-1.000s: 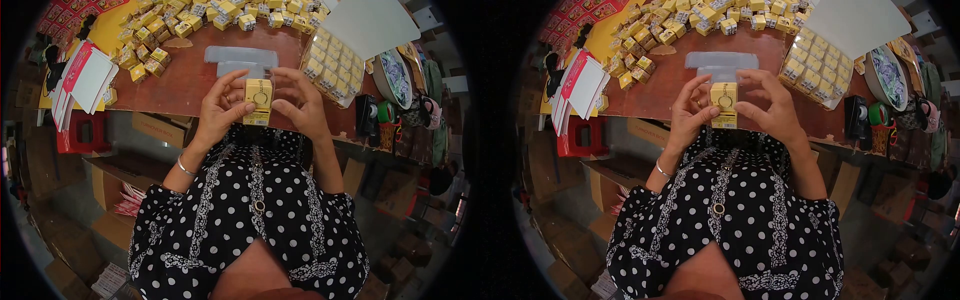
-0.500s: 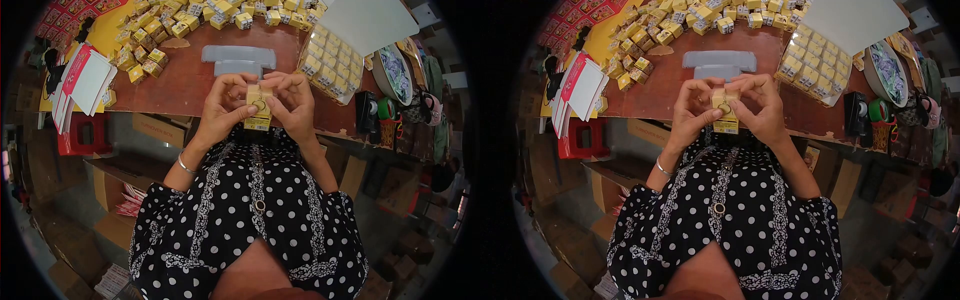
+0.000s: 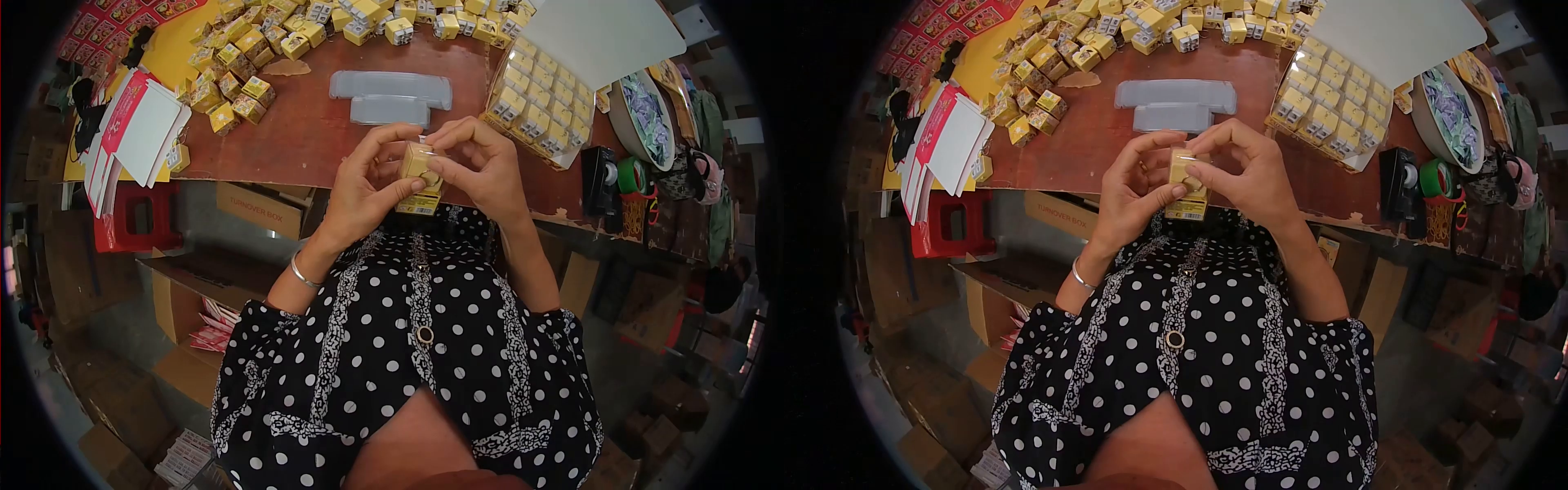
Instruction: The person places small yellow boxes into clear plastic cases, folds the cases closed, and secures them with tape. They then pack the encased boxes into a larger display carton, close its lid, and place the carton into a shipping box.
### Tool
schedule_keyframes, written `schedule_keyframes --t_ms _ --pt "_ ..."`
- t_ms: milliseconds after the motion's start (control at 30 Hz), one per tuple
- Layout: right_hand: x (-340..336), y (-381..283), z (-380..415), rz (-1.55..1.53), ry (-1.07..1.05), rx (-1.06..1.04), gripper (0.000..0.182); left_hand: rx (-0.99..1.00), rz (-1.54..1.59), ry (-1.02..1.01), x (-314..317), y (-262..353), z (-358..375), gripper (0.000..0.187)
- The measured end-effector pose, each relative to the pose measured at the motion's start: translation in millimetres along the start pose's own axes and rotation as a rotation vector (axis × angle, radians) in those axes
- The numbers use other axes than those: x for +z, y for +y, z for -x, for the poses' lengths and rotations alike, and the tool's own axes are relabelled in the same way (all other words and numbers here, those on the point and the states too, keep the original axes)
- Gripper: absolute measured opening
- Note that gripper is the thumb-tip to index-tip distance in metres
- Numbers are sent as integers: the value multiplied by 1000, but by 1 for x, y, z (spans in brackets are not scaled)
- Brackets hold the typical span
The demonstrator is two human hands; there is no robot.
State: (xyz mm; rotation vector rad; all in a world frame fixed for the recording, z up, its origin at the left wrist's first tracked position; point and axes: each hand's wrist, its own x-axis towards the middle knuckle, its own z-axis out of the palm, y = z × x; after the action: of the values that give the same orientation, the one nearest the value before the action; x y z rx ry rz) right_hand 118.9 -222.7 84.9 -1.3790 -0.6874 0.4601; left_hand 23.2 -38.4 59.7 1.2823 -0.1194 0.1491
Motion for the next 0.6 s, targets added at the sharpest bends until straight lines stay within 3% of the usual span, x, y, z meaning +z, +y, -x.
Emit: schedule_keyframes --t_ms 367,600 --pt "-7 -1 -3 -88 30 131 11 -92 50 -41 2 -1 3 60" --pt "-13 3 2 -21 -10 90 6 46 -19 -29 5 -8 3 47"
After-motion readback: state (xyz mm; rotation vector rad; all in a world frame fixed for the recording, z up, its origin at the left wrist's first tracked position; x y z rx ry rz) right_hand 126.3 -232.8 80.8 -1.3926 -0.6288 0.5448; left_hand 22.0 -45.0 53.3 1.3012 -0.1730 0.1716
